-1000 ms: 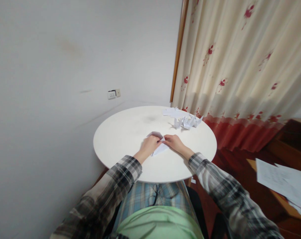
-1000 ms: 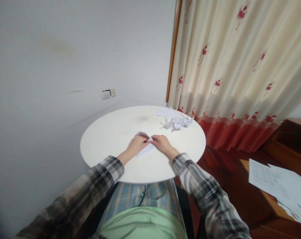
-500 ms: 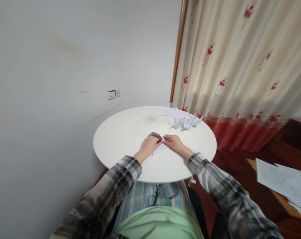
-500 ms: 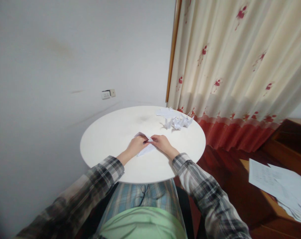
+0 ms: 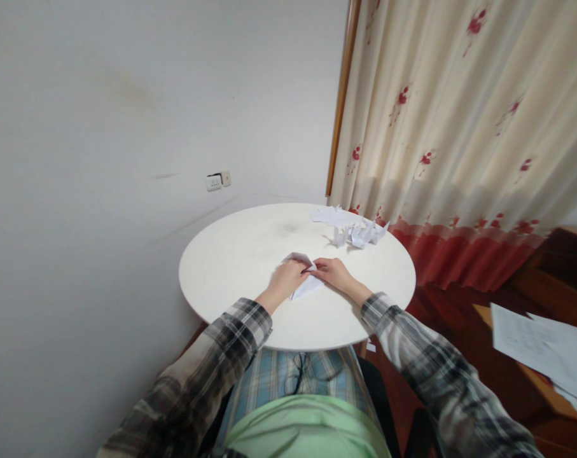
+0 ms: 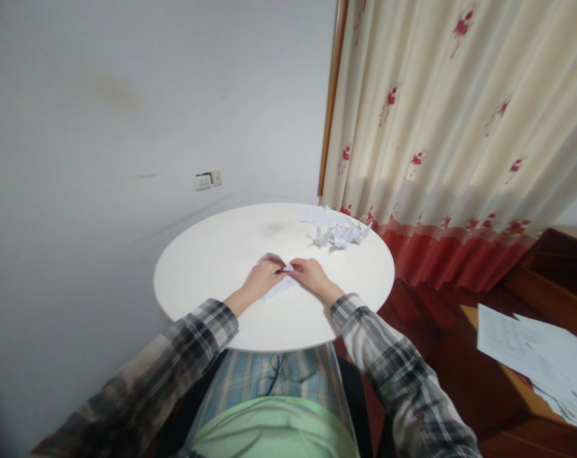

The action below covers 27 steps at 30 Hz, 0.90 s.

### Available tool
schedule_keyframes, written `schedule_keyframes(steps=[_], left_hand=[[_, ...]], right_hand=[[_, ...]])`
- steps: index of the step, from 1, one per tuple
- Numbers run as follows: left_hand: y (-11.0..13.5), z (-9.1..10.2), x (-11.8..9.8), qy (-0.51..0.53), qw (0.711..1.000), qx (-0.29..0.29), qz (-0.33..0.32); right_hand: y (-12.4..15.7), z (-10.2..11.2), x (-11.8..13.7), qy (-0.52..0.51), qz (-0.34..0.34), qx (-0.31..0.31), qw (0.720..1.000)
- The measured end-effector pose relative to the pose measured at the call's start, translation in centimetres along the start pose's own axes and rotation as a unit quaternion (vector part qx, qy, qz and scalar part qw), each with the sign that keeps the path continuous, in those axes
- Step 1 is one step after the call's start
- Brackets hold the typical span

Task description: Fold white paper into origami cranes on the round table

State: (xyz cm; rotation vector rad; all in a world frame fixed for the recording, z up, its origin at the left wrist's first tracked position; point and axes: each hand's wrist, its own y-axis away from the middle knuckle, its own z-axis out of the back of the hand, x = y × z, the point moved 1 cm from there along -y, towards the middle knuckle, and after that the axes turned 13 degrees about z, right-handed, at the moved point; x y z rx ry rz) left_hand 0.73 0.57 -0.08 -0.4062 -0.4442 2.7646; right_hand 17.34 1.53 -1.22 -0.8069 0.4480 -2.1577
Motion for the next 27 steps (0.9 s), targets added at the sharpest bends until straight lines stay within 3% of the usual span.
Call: schedule_keyframes(steps=[15,27], left_hand=[[0.06,0.05,-0.13,0.036,0.999,0.001,0.002],[0.12,-0.67,0.04,0.086,0.994,0.002,-0.062]], right_hand=[[-0.12,0.24,0.22,0.065,-0.008,-0.009,0.998],[0.01,0.76,-0.49,0.131,-0.111,-0.054,0.984]])
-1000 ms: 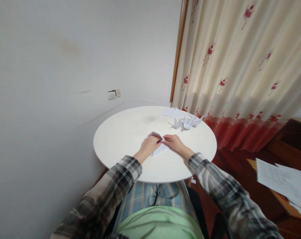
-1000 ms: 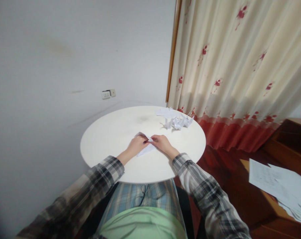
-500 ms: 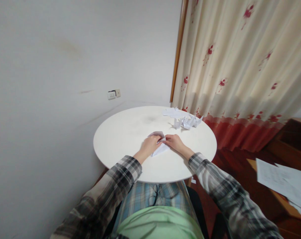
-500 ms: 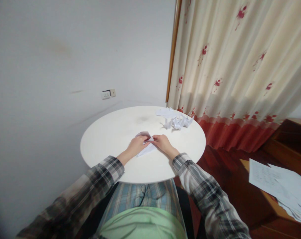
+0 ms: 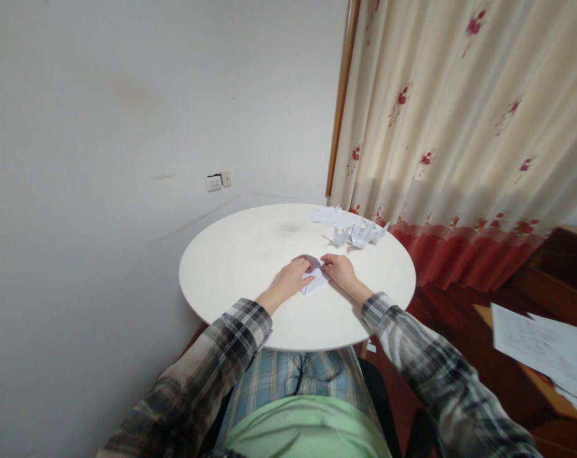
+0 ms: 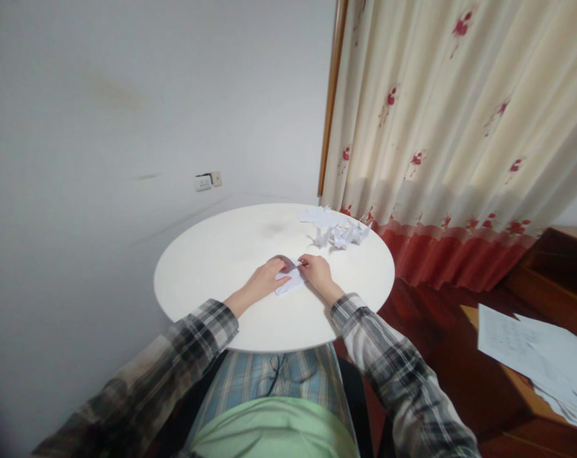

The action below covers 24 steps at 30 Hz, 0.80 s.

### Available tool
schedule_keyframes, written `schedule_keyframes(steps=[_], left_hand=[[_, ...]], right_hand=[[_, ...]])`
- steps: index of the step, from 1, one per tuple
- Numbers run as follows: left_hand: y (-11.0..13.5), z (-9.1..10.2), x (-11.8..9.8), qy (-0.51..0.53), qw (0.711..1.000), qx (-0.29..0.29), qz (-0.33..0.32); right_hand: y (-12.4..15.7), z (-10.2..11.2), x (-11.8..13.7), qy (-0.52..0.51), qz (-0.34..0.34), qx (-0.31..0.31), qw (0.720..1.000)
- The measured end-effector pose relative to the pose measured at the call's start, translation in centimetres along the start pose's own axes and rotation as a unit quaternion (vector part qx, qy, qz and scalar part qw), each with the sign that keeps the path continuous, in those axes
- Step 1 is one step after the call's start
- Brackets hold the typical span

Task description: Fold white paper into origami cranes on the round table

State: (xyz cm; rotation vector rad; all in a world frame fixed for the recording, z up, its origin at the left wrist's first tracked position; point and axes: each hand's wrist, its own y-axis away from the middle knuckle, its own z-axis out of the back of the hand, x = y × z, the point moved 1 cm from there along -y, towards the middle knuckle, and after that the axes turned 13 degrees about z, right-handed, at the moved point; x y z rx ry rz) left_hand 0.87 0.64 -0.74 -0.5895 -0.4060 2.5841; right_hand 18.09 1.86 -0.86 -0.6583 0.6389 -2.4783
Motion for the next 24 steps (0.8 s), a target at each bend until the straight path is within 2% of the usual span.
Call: schedule_keyframes(steps=[3,8,13,19,24], left_hand=[[-0.05,-0.15,0.08,-0.003,0.999,0.027,-0.027],[-0.08,0.01,-0.03,0.008,0.998,0.054,-0.036],[0.04,0.23,-0.38,0.010,0.998,0.048,-0.044],[0.06,0.29,-0.68,-0.004,0.999,0.046,-0.022],[0.09,0.35,-0.77,-0.005,0.999,0.041,-0.028]], right_hand=[[0.02,-0.32,-0.22,-0.017,0.007,0.001,1.000],[0.09,-0.77,-0.43,-0.066,0.050,-0.004,0.997],[0.06,-0.63,-0.26,-0.056,0.055,0.000,0.997],[-0.07,-0.78,-0.32,-0.075,0.052,0.012,0.996],[-0.13,-0.63,0.02,-0.102,0.076,0.014,0.992]])
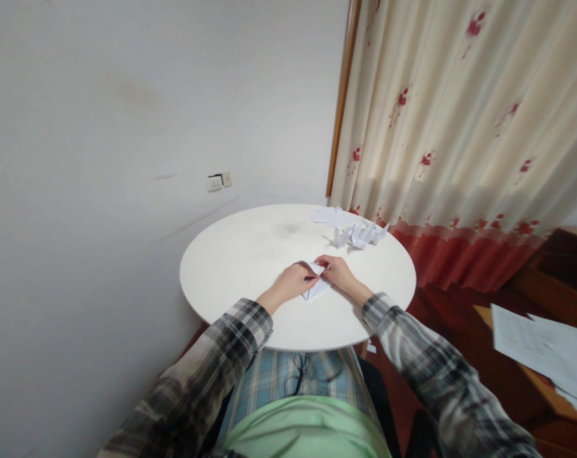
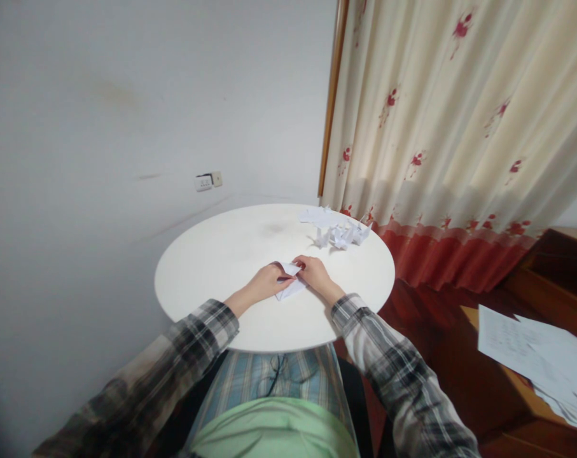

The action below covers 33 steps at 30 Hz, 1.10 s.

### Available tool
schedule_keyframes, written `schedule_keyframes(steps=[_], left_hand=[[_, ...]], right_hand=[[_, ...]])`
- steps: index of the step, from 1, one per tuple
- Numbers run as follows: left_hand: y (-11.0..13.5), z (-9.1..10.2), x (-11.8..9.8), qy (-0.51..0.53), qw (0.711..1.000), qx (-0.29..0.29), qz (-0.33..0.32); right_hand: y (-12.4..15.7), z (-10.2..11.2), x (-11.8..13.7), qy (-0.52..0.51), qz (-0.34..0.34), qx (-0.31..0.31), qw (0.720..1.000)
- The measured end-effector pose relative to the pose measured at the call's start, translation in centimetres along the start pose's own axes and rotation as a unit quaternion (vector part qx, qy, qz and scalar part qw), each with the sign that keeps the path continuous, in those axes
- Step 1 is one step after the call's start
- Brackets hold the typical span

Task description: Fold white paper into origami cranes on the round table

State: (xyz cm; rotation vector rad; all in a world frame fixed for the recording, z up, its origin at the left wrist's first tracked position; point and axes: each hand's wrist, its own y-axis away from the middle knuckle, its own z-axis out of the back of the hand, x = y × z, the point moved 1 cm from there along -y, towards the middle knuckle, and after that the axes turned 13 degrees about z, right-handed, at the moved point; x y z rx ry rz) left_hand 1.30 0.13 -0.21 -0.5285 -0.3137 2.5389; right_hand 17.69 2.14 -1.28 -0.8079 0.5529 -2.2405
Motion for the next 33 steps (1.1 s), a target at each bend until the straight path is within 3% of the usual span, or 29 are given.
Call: schedule_keyframes(steps=[10,16,25,33], left_hand=[[0.7,0.7,-0.4,0.000,0.995,-0.090,0.042],[0.8,1.1,-1.0,0.002,0.996,-0.086,0.013],[0.1,-0.1,0.3,-0.036,0.987,-0.151,0.027],[-0.1,-0.3,0.7,-0.015,0.982,-0.185,0.013]], right_hand=[[0.0,0.0,0.5,-0.014,0.020,0.005,1.000],[0.0,-0.2,0.4,0.003,0.051,0.004,0.999],[0.1,-0.4,0.6,0.033,0.072,0.015,0.997],[0.0,0.0,1.3,-0.022,0.050,0.020,0.998]])
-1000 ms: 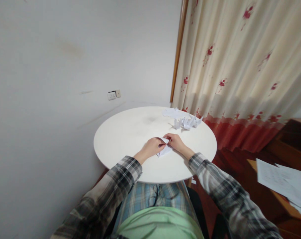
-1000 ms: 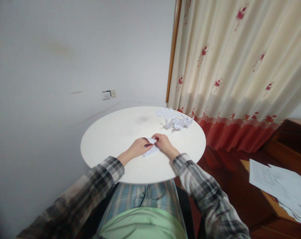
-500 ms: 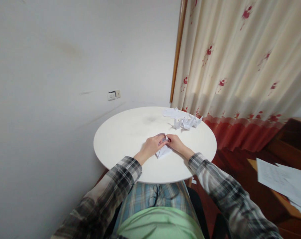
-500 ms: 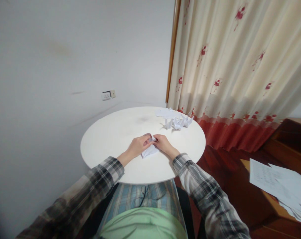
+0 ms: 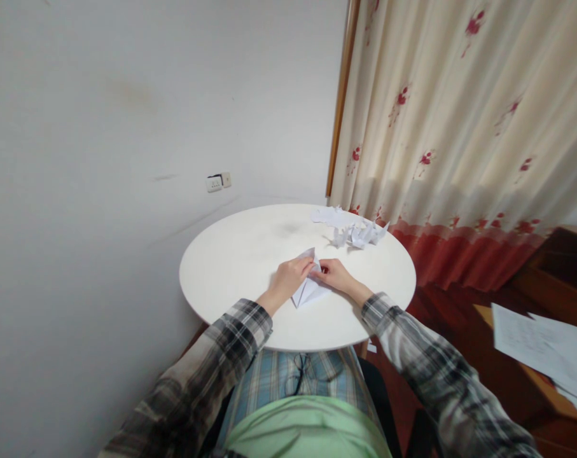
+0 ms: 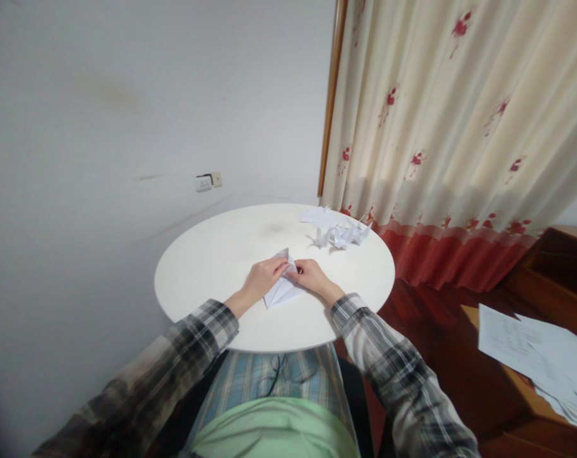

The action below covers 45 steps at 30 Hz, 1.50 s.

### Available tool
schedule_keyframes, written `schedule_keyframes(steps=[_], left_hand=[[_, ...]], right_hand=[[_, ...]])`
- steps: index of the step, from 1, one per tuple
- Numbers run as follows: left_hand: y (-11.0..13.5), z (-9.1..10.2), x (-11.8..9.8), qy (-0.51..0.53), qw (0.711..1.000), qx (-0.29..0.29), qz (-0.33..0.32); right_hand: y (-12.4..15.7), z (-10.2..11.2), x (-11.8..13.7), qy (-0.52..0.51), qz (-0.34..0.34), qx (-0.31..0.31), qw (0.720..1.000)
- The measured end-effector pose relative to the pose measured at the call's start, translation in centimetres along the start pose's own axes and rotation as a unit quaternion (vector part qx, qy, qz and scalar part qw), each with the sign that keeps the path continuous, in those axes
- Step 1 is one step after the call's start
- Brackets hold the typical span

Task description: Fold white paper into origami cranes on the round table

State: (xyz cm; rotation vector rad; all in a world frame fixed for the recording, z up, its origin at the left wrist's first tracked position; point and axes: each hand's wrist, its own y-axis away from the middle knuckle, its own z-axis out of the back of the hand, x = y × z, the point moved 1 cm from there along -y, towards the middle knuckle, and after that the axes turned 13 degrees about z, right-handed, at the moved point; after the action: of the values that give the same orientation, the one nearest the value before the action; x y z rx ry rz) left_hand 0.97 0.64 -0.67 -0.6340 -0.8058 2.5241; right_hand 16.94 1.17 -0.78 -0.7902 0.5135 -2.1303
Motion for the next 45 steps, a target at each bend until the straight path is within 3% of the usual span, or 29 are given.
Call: schedule_keyframes(steps=[8,15,24,45], left_hand=[[0.1,0.9,-0.6,0.000,1.000,-0.010,0.017],[-0.2,1.5,-0.9,0.037,0.988,-0.152,0.001],[-0.1,0.6,-0.4,0.092,0.993,-0.048,-0.049],[0.0,1.2,-0.8,0.098,0.994,-0.054,-0.018]], right_hand=[[0.0,-0.2,-0.7,-0.009,-0.027,0.004,1.000],[0.0,-0.2,-0.8,0.047,-0.001,-0.004,0.999],[0.1,0.1,-0.3,0.110,0.028,0.018,0.993],[0.2,0.1,0.1,0.095,0.044,0.031,0.994]])
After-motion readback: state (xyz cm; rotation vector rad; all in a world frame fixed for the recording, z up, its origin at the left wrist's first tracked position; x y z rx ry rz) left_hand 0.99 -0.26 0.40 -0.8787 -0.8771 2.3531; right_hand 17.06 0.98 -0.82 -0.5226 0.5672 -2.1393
